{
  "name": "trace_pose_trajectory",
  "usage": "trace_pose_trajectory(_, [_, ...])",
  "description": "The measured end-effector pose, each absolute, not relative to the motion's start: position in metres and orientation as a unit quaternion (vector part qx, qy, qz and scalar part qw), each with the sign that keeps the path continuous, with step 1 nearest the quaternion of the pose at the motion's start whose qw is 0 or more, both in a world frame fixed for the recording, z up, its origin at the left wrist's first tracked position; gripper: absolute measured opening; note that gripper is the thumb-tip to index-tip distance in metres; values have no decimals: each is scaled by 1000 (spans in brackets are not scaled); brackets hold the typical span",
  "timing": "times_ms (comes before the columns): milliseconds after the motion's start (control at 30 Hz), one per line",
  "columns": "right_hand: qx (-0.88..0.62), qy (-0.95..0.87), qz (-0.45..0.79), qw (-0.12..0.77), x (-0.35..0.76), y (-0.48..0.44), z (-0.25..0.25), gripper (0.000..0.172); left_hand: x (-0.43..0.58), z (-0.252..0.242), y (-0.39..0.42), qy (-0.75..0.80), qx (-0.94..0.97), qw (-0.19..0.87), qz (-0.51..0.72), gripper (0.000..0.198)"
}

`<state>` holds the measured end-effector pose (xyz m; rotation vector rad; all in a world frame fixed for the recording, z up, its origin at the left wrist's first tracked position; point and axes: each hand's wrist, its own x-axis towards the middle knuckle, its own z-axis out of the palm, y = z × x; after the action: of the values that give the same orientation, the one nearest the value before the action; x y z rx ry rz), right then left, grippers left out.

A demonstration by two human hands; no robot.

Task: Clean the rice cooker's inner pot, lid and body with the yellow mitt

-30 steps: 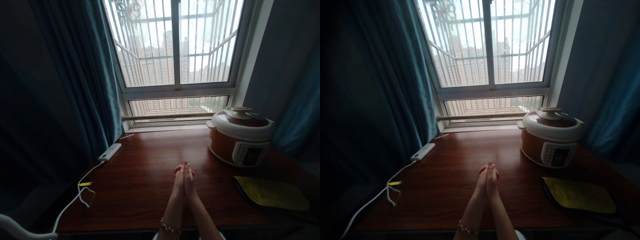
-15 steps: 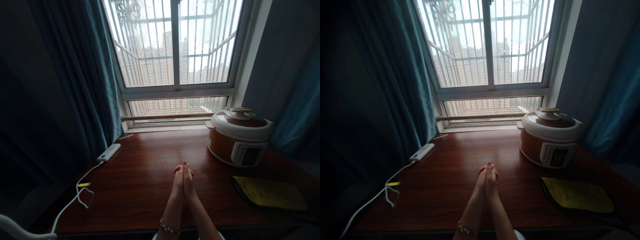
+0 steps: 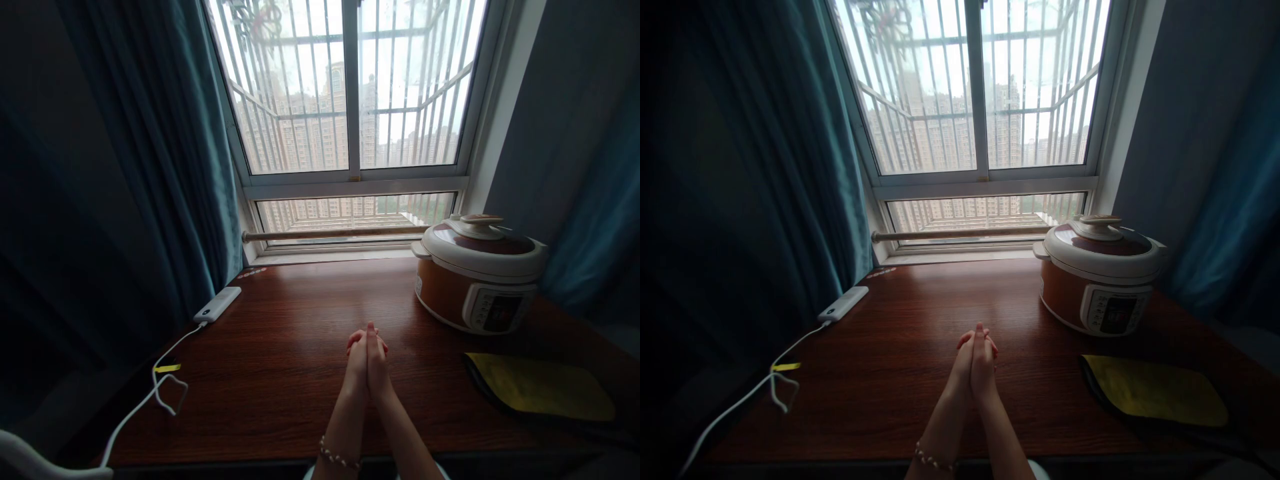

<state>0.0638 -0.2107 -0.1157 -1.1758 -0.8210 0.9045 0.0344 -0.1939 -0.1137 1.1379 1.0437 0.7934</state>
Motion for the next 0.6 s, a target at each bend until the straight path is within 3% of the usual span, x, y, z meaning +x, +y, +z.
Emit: trace_pose_trajectory(600, [-521, -363, 393, 665, 64, -211, -116, 70, 36, -120, -191, 461, 470, 659, 363, 42])
